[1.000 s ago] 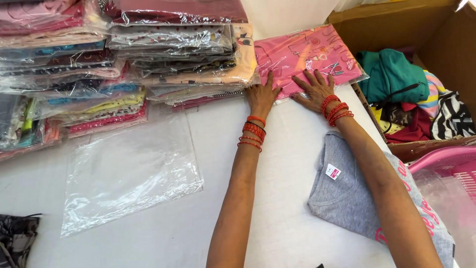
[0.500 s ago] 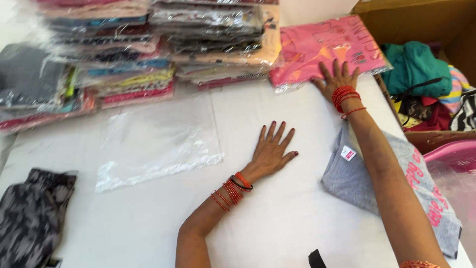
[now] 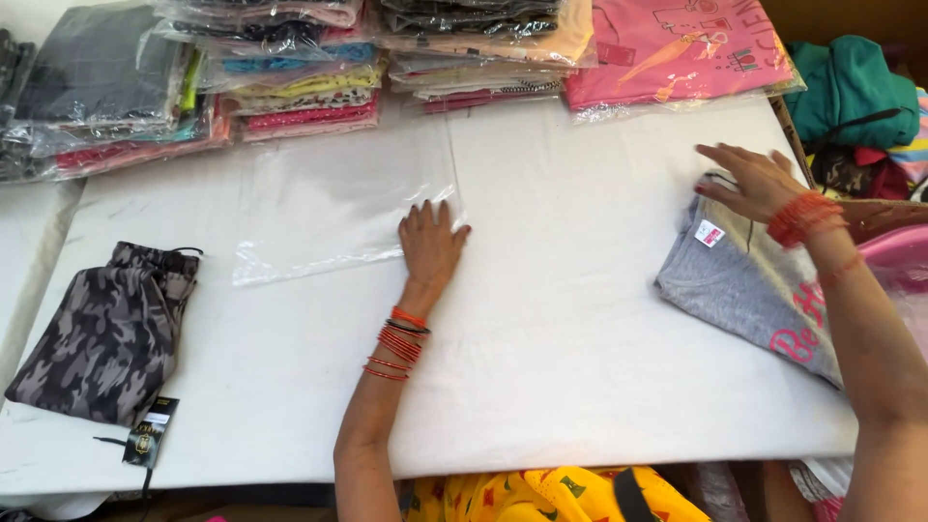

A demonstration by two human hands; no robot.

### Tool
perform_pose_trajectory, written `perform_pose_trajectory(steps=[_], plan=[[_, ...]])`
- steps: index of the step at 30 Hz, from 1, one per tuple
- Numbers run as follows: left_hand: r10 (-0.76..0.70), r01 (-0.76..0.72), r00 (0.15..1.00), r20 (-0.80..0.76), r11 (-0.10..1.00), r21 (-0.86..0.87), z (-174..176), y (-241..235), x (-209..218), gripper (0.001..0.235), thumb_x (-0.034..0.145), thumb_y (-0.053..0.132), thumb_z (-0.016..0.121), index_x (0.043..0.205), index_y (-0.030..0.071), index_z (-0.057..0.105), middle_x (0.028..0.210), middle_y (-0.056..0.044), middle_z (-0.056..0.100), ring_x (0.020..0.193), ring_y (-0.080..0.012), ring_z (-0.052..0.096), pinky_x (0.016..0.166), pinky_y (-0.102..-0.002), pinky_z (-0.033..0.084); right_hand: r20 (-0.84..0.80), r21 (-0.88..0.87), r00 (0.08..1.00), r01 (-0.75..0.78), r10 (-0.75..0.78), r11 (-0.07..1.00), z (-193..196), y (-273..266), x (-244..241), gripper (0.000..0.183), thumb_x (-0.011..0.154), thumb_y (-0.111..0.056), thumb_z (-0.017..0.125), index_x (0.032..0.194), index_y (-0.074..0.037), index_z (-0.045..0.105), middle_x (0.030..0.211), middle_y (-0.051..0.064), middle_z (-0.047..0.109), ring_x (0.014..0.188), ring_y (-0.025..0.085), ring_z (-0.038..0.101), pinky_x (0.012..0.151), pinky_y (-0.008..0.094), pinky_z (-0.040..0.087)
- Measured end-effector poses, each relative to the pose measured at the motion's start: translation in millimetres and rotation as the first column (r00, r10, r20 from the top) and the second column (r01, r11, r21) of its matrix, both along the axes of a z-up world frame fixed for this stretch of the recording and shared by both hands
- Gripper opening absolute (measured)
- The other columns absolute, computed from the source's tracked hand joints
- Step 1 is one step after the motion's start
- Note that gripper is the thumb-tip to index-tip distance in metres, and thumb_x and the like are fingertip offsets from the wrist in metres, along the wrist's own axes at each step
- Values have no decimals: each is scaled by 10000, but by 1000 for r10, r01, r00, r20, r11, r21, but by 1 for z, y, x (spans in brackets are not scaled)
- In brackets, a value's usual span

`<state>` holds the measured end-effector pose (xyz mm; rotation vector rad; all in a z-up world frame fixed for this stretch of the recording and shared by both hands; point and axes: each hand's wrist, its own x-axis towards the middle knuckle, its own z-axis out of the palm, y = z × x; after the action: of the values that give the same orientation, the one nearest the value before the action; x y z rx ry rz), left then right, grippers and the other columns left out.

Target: The person folds a pink t-shirt and places it into a clear plastic bag, then seals the bag. They repeat the process with a grey t-shirt and a pair of camouflage shorts, stacking the packaged items on a pile.

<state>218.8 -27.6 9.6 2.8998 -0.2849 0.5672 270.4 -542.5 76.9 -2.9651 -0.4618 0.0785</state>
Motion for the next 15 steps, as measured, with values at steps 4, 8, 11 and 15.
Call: perform_pose_trajectory(steps=[4, 8, 11, 15], plan=[[13, -14, 1000, 19, 1000, 11, -6, 15, -5, 361, 963, 289, 688, 1220, 36, 671, 1237, -225, 611, 1166, -411, 548, 941, -557, 452, -169, 23, 969, 185, -178, 983, 7, -41, -46, 1020, 802, -705, 573, 1638, -197, 282, 1564, 188, 474, 1245, 396, 599, 1109, 592, 413], [-10, 12, 1000, -20, 996, 88, -3, 13, -9, 186, 949, 116, 683, 1130, 71, 690, 1072, -140, 632, 991, -316, 603, 802, -462, 517, -150, 39, 976, 167, -160, 985, -20, -74, -52, 1120, 743, -674, 699, 1628, -116, 299, 1473, 278, 500, 1340, 459, 495, 1095, 576, 404], [-14, 25, 993, -115, 995, 97, 17, 8, -19, 132, 877, 27, 685, 1004, 62, 674, 970, -116, 619, 858, -270, 624, 660, -396, 532, -100, 114, 986, 144, -133, 983, -26, -78, -48, 1117, 726, -654, 746, 1601, -78, 360, 1382, 327, 562, 1314, 463, 544, 1134, 535, 429], [-98, 79, 945, -311, 994, -76, 42, 13, -31, 103, 877, 97, 715, 935, 44, 648, 889, -100, 645, 787, -264, 655, 635, -408, 535, -185, 135, 978, 128, -102, 982, -29, -77, -35, 1108, 670, -576, 836, 1553, -62, 407, 1362, 308, 587, 1286, 425, 568, 1091, 488, 463]])
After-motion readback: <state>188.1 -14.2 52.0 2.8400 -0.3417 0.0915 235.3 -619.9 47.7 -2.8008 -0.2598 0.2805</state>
